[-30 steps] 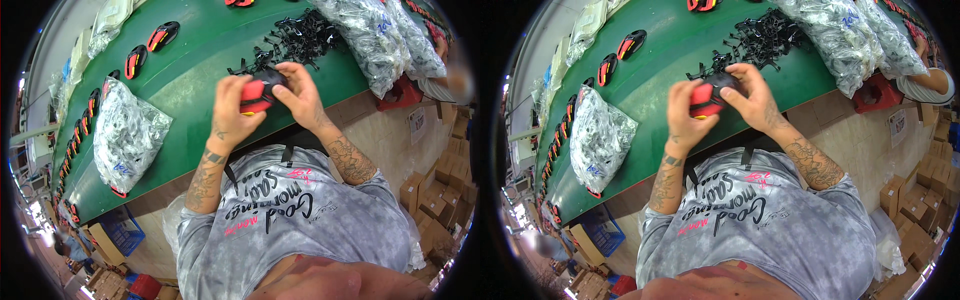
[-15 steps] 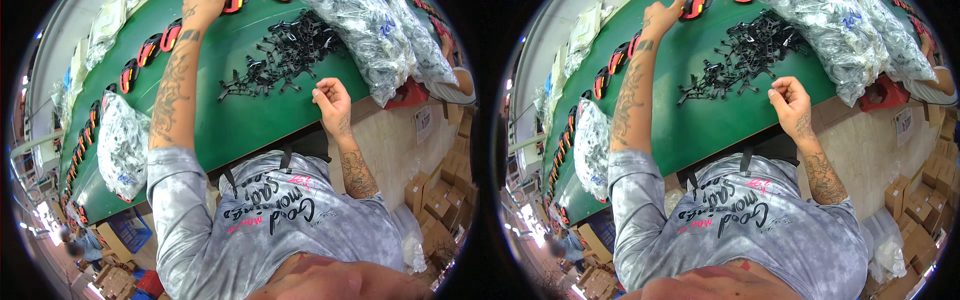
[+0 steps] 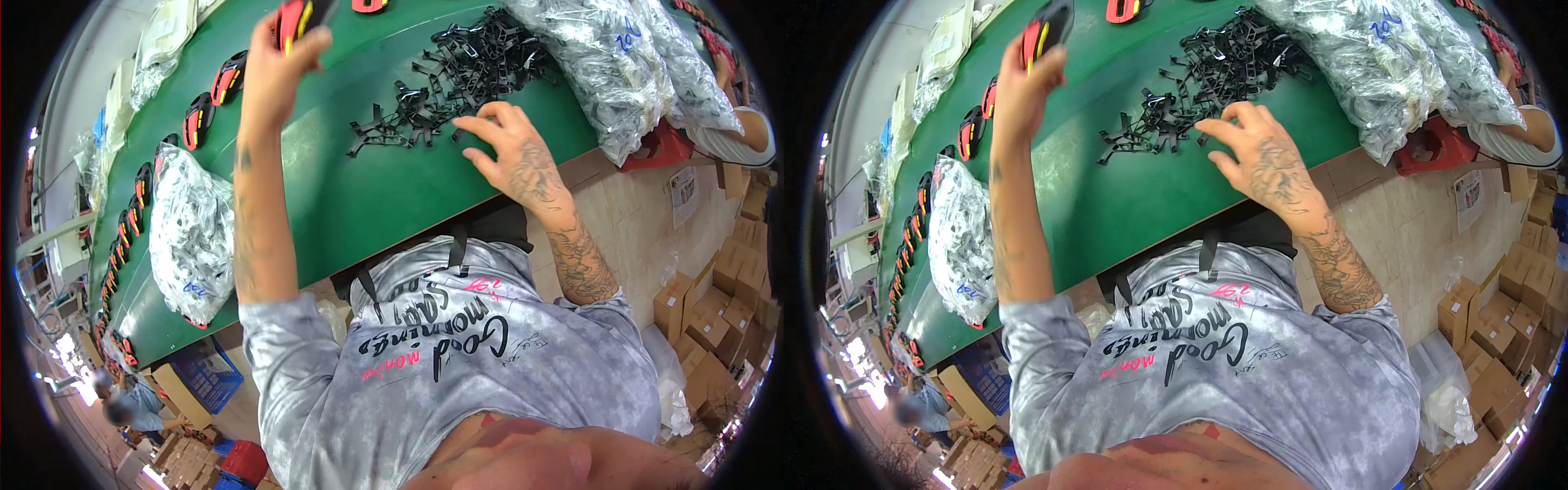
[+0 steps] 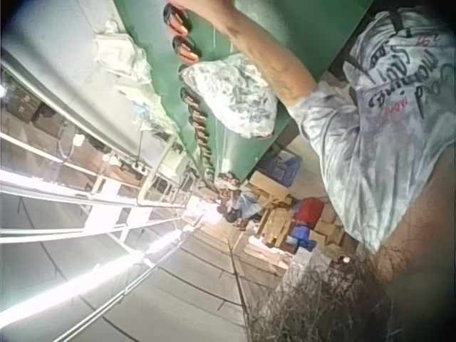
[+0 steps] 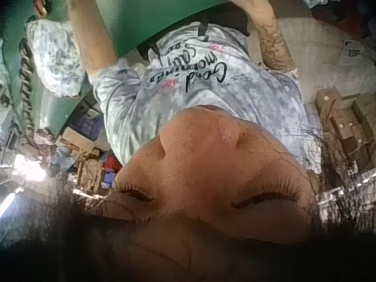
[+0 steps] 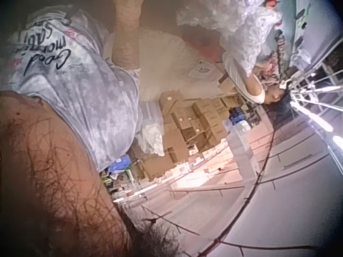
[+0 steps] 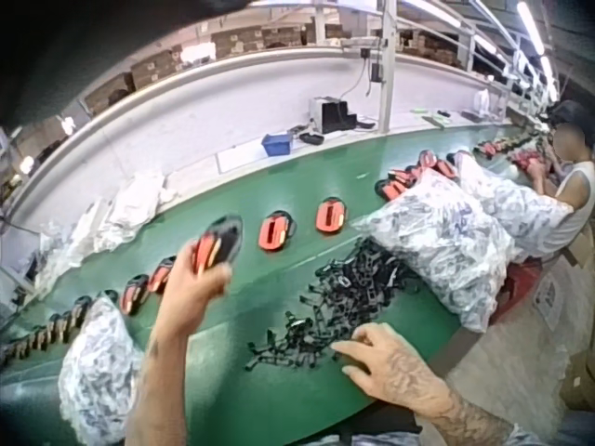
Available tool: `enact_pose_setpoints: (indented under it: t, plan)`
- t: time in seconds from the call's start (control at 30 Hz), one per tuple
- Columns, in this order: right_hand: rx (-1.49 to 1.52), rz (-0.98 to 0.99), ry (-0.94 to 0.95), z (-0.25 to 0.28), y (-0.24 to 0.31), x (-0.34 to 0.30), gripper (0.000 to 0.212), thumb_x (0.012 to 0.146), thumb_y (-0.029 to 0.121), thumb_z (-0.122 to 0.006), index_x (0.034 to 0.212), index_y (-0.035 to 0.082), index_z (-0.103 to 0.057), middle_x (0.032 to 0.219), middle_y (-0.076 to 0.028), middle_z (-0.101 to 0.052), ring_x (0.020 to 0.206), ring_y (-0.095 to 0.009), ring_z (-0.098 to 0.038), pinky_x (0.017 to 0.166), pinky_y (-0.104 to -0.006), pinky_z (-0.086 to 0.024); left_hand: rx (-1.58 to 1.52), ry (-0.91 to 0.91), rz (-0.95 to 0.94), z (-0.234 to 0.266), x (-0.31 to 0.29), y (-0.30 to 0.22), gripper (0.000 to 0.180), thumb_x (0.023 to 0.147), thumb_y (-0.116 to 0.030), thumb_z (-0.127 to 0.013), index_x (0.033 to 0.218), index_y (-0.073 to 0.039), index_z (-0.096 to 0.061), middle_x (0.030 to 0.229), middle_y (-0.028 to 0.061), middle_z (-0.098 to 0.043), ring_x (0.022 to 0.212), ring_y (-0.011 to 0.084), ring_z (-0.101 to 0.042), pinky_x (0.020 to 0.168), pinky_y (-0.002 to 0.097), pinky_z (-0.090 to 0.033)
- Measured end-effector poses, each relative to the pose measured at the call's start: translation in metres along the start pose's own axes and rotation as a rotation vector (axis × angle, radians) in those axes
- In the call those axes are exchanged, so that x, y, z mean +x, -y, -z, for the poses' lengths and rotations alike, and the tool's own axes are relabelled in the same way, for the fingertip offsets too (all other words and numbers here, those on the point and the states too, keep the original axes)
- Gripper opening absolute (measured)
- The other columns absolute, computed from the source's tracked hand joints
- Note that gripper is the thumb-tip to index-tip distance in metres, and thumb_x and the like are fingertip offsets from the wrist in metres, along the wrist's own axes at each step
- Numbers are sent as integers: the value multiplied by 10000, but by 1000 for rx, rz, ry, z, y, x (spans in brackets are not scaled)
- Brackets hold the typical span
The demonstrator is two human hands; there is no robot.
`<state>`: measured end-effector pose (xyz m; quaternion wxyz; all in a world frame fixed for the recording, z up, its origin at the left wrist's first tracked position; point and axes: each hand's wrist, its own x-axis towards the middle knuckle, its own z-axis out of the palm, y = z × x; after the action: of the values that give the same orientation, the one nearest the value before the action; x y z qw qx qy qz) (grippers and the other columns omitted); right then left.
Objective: Assembling plastic clips and components onto a housing on a production line.
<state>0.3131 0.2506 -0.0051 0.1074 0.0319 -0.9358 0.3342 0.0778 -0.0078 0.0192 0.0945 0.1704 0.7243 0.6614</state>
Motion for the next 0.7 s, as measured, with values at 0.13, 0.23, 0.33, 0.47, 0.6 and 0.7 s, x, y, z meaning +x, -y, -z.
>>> enact_pose_setpoints:
  t: [0.13, 0.23, 0.33, 0.47, 0.6, 0.7]
  plan:
    - [-211, 72, 99, -21, 1, 5, 258, 886, 183, -764, 1138, 161, -714, 1050, -80, -621, 1003, -293, -617, 910, -405, -530, -341, 337, 204, -8, -150, 6, 759, 842, -202, -806, 1467, 34, -445, 1185, 101, -637, 919, 151, -652, 648, 302, -565]
    - [-185, 91, 181, -24, -4, 12, 207, 898, 173, -745, 1095, 129, -698, 1020, -93, -612, 1013, -313, -627, 894, -418, -532, -555, 344, 398, -45, -202, 8, 674, 930, -158, -677, 1517, 13, -395, 1349, 134, -567, 1003, 173, -652, 626, 300, -587]
    - [-86, 165, 213, -16, 1, 17, 225, 872, 100, -746, 1085, 61, -680, 1020, -119, -618, 986, -343, -653, 844, -423, -538, -508, 322, 410, -58, -201, 22, 608, 980, -97, -598, 1533, 12, -371, 1352, 140, -567, 1083, 193, -649, 701, 330, -637]
    - [-137, 107, 242, -5, 8, 14, 219, 864, 55, -732, 1075, 50, -670, 1036, -123, -621, 966, -346, -659, 838, -409, -542, -536, 360, 374, -57, -185, 31, 628, 959, -35, -632, 1534, 29, -386, 1354, 156, -587, 1133, 228, -665, 804, 360, -658]
    - [-83, 140, 221, -5, -8, 13, 202, 868, 29, -713, 1064, 33, -663, 1035, -133, -633, 973, -345, -665, 831, -398, -546, -750, 357, 302, -59, -181, 50, 640, 915, 8, -698, 1500, 59, -445, 1364, 192, -614, 1161, 274, -679, 878, 390, -643]
    - [22, 233, 47, 3, -5, 8, 158, 879, 22, -716, 1035, 21, -695, 1003, -132, -683, 915, -328, -686, 785, -371, -555, -818, 279, 268, -58, -183, 58, 607, 898, 54, -692, 1469, 68, -487, 1365, 218, -622, 1216, 316, -668, 943, 440, -630]
